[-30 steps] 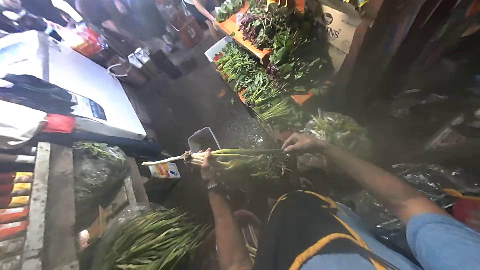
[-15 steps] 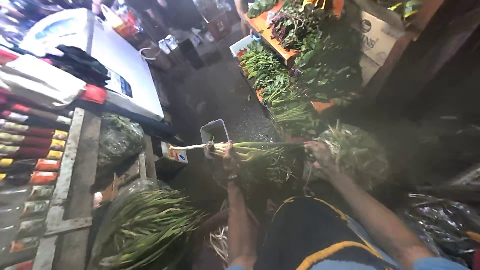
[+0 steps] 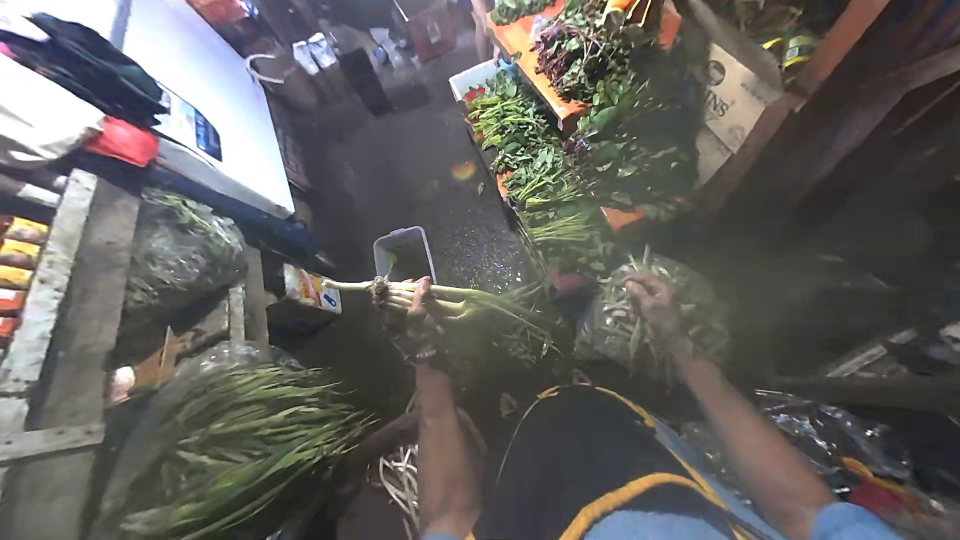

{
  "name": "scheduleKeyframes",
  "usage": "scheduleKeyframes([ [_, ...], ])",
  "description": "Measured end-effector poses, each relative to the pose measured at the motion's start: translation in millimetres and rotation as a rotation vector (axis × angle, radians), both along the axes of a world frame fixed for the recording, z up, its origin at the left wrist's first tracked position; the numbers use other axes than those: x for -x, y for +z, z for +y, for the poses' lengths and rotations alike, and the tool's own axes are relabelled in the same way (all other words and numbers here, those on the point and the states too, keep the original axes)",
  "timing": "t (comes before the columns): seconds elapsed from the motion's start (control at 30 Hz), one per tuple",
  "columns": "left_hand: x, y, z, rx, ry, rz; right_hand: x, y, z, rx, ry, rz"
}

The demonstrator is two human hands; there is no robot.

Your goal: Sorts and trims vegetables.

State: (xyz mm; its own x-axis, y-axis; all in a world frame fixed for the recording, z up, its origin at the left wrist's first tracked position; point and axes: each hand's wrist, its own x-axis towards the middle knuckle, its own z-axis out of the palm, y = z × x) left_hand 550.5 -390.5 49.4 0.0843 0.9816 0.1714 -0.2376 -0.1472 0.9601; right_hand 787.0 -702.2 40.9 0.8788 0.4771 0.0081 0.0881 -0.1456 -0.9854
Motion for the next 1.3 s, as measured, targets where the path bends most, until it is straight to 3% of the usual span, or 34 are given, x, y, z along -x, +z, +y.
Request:
scheduleKeyframes([
  [0.2,8,10,4,0.022,0.003,0.008,-65,-25,-37,0.670,0.130,-0.241],
  [0.27,11,4,3,-0.003,-0.070,0.074,-78,-22,-37,0.997,0.247,-0.234],
  [0.3,11,4,1,-0.040,-0.086,0.103,-78,-14,-29,1.045,0.274,-0.230],
  [0.37,4,9,-17,-0.088,-0.106,0.137,-64,14,2,0.854,0.319,-0.279],
  [0.5,-16,19,-56,-0.076,-0.272,0.269,14,89,101,0.209,0.626,-0.205],
  [0.63,-26,19,-85,-0.025,-0.366,0.367,69,119,189,-0.073,1.059,-0.402],
  [0.73,-17,8,-87,0.018,-0.331,0.317,86,125,227,-0.056,1.158,-0.529],
  [0.87,1,-26,-82,-0.016,-0.196,0.230,82,123,261,-0.017,1.090,-0.611],
  [0.97,21,-40,-87,0.107,-0.111,0.139,91,135,273,0.049,1.023,-0.814],
  [1.03,29,-41,-91,0.255,-0.087,0.070,111,145,274,0.103,0.966,-0.906],
  [1.17,38,-53,-101,0.304,-0.124,-0.007,165,158,289,0.225,0.937,-1.029],
  [1.3,59,-45,-103,0.354,-0.093,-0.078,223,144,312,0.106,1.065,-0.978],
])
